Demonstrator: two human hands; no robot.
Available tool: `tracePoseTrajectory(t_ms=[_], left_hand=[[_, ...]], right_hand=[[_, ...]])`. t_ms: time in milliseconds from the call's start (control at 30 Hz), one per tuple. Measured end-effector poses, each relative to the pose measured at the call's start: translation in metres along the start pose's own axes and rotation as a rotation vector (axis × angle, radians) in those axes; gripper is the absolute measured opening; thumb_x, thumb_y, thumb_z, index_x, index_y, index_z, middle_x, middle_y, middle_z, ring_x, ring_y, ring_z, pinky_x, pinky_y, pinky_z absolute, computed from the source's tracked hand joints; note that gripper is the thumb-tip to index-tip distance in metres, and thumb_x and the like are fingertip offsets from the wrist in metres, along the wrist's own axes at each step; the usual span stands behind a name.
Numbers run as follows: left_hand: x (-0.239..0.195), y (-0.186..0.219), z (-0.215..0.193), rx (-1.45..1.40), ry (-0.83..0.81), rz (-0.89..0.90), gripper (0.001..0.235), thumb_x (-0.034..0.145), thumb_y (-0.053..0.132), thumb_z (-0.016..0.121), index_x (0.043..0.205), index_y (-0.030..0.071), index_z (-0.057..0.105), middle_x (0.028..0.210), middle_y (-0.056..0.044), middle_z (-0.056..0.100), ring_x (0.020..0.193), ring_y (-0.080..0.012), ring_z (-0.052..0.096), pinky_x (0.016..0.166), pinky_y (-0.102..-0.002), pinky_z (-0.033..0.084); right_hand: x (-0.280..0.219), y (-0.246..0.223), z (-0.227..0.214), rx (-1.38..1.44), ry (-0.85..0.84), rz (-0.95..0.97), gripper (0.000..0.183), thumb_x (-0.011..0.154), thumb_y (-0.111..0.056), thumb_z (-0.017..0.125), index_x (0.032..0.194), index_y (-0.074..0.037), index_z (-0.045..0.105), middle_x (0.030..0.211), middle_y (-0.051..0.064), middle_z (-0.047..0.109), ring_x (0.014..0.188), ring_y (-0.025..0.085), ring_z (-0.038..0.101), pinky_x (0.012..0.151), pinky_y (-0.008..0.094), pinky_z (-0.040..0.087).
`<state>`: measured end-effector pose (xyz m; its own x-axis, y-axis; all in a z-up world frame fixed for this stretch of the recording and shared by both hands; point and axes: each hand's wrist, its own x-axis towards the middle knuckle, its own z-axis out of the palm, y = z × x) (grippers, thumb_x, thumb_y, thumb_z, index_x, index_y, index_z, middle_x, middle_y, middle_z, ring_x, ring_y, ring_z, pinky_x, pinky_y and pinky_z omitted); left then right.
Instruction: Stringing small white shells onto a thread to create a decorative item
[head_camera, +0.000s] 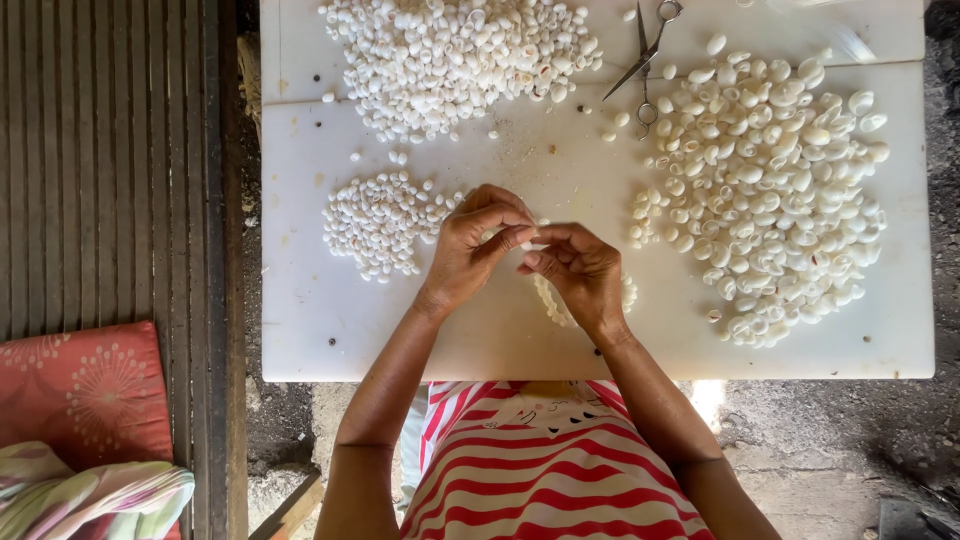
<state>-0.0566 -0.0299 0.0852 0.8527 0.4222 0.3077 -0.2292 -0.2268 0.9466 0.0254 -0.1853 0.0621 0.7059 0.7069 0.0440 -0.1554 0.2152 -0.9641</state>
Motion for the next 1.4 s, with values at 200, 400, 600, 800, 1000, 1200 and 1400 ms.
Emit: tracePoseTrajectory(t_ms=[200, 400, 600, 800, 1000, 1200, 1400], left_hand=[[-0.01, 0.001, -0.006, 0.057, 0.051, 0.004, 0.007, 0.096, 0.011, 0.074, 0.096, 0.005, 0.078, 0.092, -0.01, 0.067, 0.087, -0.0192, 0.066, 0.082, -0.034, 0.056], [-0.026, -0.015, -0.005, 0.201, 0.087, 0.054, 0.006, 0.094, 0.014, 0.076, 0.09, 0.01, 0.078, 0.086, -0.007, 0.069, 0.082, -0.0242, 0.067, 0.081, -0.034, 0.054], [-0.027, -0.046, -0.013, 0.626, 0.227, 0.126, 0.008, 0.096, 0.013, 0.074, 0.089, 0.011, 0.078, 0.084, -0.003, 0.07, 0.083, -0.0215, 0.068, 0.079, -0.032, 0.054], [-0.047, -0.105, -0.007, 1.123, 0.158, -0.03, 0.026, 0.07, 0.032, 0.089, 0.084, 0.019, 0.071, 0.079, 0.0, 0.061, 0.083, -0.0251, 0.066, 0.075, -0.037, 0.057], [-0.045, -0.101, -0.008, 0.756, 0.213, -0.074, 0.019, 0.08, 0.022, 0.088, 0.085, 0.02, 0.069, 0.075, 0.003, 0.068, 0.075, -0.0186, 0.07, 0.073, -0.032, 0.057], [-0.036, -0.03, 0.005, -0.54, 0.307, -0.357, 0.023, 0.093, 0.009, 0.075, 0.114, 0.001, 0.071, 0.094, -0.017, 0.077, 0.088, -0.0164, 0.075, 0.083, -0.026, 0.061], [-0.037, -0.025, 0.006, -0.576, 0.311, -0.38, 0.02, 0.094, 0.009, 0.073, 0.109, -0.004, 0.075, 0.092, -0.016, 0.077, 0.088, -0.0145, 0.074, 0.086, -0.029, 0.062]], right_hand=[[-0.007, 0.012, -0.003, -0.015, -0.088, 0.048, 0.016, 0.093, 0.004, 0.073, 0.107, 0.009, 0.069, 0.09, 0.019, 0.072, 0.082, 0.019, 0.075, 0.077, 0.036, 0.067], [-0.012, 0.012, -0.002, 0.005, -0.147, 0.075, 0.023, 0.092, 0.001, 0.074, 0.112, 0.008, 0.068, 0.094, 0.024, 0.072, 0.075, 0.02, 0.074, 0.07, 0.039, 0.068], [-0.016, 0.014, -0.011, -0.096, -0.12, 0.006, 0.009, 0.091, 0.006, 0.073, 0.1, 0.009, 0.072, 0.098, 0.024, 0.074, 0.099, 0.031, 0.076, 0.088, 0.044, 0.062], [-0.016, 0.027, -0.023, 0.016, -0.098, 0.052, 0.009, 0.091, 0.007, 0.072, 0.1, 0.011, 0.069, 0.083, 0.021, 0.074, 0.077, 0.022, 0.077, 0.071, 0.036, 0.067], [-0.014, 0.022, -0.01, 0.041, -0.1, 0.094, 0.006, 0.095, 0.004, 0.069, 0.096, 0.01, 0.068, 0.078, 0.023, 0.072, 0.067, 0.021, 0.074, 0.057, 0.035, 0.067], [-0.016, 0.019, -0.003, 0.047, -0.152, 0.081, 0.004, 0.089, 0.009, 0.07, 0.091, 0.011, 0.068, 0.105, 0.029, 0.072, 0.07, 0.017, 0.072, 0.058, 0.033, 0.067], [-0.011, 0.031, -0.007, -0.024, -0.189, 0.031, 0.001, 0.087, 0.012, 0.07, 0.086, 0.012, 0.07, 0.107, 0.028, 0.071, 0.068, 0.018, 0.074, 0.06, 0.033, 0.068]])
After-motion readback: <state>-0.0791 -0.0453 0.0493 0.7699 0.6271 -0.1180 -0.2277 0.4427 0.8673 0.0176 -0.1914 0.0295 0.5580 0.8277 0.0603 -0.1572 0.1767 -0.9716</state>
